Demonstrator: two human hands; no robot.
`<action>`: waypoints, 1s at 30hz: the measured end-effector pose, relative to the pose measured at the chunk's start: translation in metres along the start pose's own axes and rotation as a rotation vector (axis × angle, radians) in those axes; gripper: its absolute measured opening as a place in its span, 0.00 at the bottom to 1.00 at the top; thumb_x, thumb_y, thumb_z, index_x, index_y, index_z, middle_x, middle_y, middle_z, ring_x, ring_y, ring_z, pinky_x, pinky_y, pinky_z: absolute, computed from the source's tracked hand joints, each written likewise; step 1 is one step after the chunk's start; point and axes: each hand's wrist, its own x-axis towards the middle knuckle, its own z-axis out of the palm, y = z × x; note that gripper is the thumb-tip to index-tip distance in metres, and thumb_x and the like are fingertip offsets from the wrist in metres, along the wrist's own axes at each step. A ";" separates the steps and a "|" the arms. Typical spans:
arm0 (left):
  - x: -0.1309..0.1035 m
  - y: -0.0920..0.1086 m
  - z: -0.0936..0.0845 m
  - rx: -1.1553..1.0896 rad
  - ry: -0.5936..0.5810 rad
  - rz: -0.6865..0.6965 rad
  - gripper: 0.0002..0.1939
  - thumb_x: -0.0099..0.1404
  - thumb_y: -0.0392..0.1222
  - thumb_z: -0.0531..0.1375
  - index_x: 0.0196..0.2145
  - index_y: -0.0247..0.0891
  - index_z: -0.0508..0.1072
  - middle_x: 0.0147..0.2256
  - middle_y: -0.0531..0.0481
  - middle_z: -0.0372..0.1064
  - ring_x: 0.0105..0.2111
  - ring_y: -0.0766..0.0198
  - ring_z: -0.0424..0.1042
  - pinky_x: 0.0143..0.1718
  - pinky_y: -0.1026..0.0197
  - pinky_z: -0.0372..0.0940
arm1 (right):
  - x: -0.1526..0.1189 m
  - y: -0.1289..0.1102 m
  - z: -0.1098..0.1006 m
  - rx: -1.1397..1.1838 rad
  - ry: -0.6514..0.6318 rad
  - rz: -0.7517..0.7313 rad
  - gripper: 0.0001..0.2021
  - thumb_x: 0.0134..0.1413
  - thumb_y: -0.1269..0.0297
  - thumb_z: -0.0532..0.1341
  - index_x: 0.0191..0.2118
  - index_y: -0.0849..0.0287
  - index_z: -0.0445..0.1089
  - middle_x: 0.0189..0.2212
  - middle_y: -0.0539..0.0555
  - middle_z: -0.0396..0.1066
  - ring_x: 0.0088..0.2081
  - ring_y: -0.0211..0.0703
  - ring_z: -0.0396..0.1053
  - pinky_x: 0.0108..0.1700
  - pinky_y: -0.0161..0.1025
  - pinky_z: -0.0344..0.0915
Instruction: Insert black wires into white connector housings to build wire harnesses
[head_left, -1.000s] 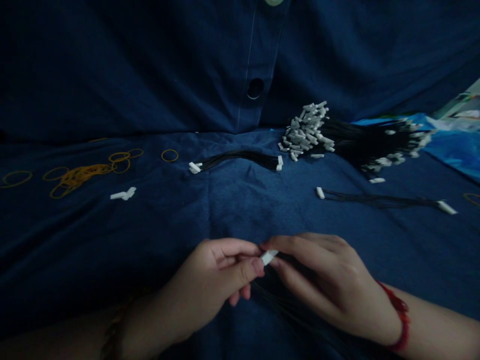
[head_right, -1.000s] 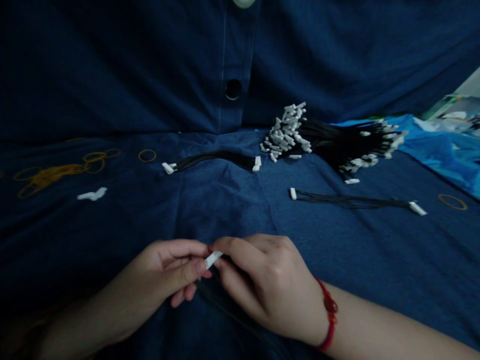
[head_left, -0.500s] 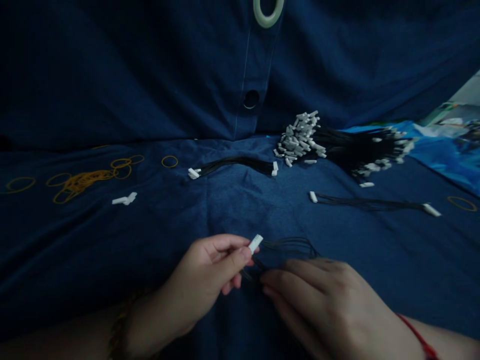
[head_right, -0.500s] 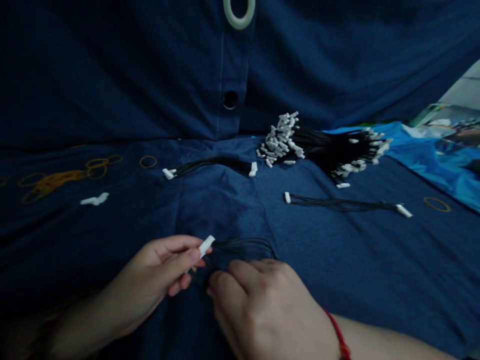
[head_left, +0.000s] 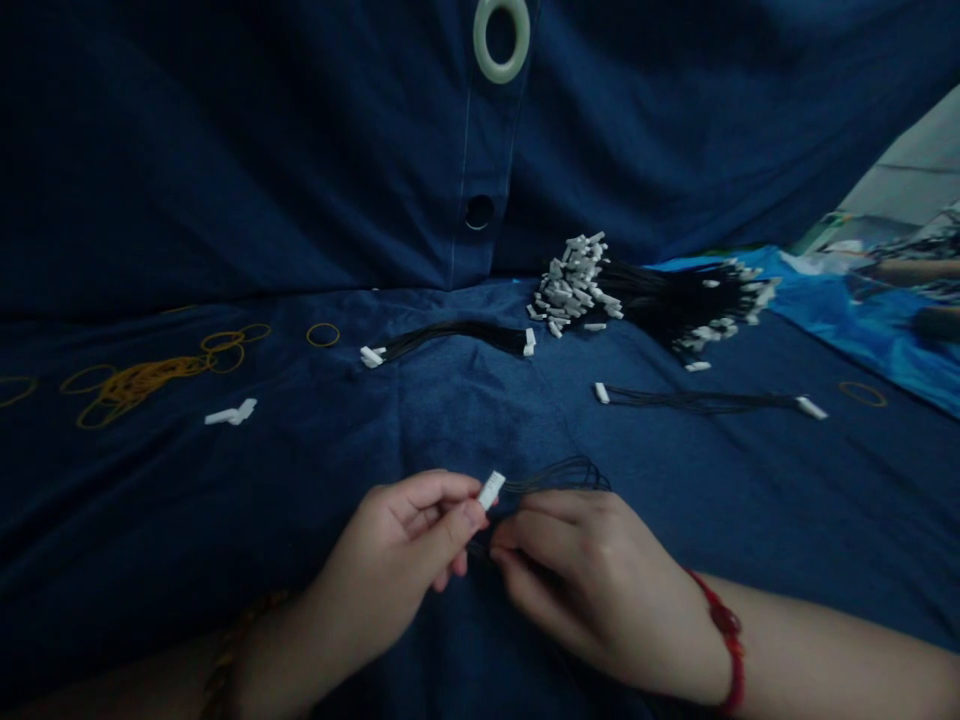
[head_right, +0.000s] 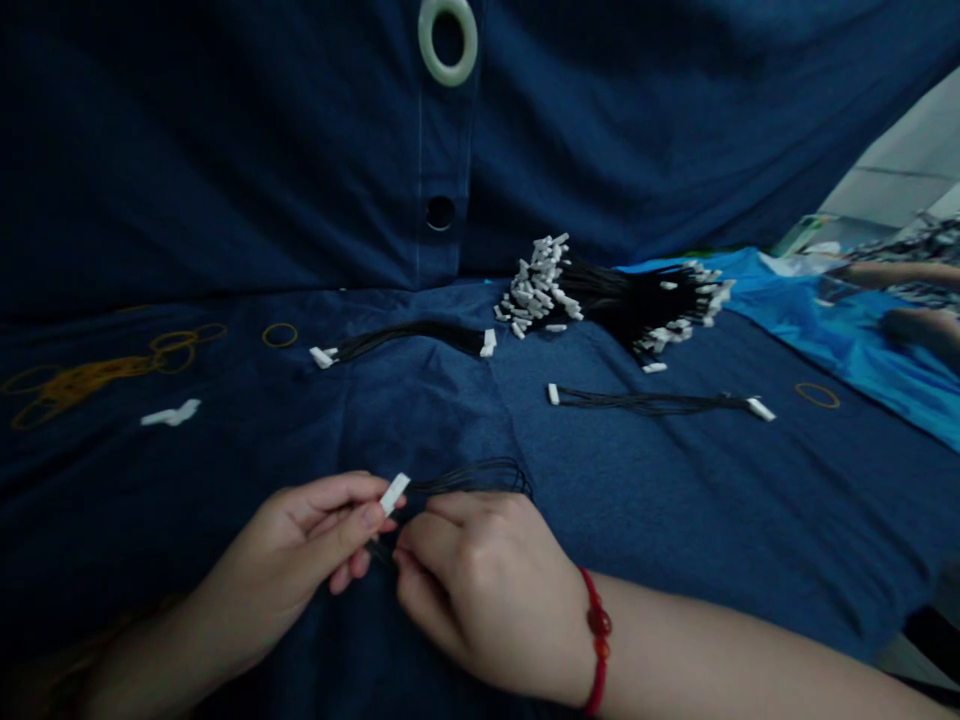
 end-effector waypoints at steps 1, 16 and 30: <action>0.000 0.000 0.000 -0.001 0.002 0.000 0.12 0.57 0.41 0.57 0.37 0.32 0.72 0.17 0.56 0.63 0.17 0.73 0.60 0.16 0.72 0.54 | 0.000 0.000 0.001 -0.042 0.024 -0.027 0.08 0.55 0.71 0.52 0.29 0.63 0.65 0.25 0.52 0.64 0.26 0.35 0.60 0.30 0.33 0.55; 0.001 0.001 -0.001 -0.016 -0.016 -0.066 0.12 0.58 0.42 0.57 0.37 0.31 0.71 0.20 0.55 0.63 0.18 0.73 0.60 0.18 0.71 0.54 | -0.004 -0.004 -0.001 -0.171 0.053 -0.063 0.08 0.55 0.71 0.51 0.28 0.63 0.64 0.25 0.51 0.62 0.25 0.36 0.58 0.30 0.34 0.55; 0.004 -0.003 -0.004 -0.233 -0.023 -0.092 0.13 0.57 0.45 0.59 0.36 0.33 0.72 0.27 0.52 0.66 0.19 0.76 0.59 0.16 0.73 0.51 | -0.002 0.003 -0.044 1.031 -0.336 0.402 0.06 0.58 0.65 0.50 0.35 0.61 0.62 0.16 0.42 0.48 0.15 0.26 0.42 0.16 0.23 0.43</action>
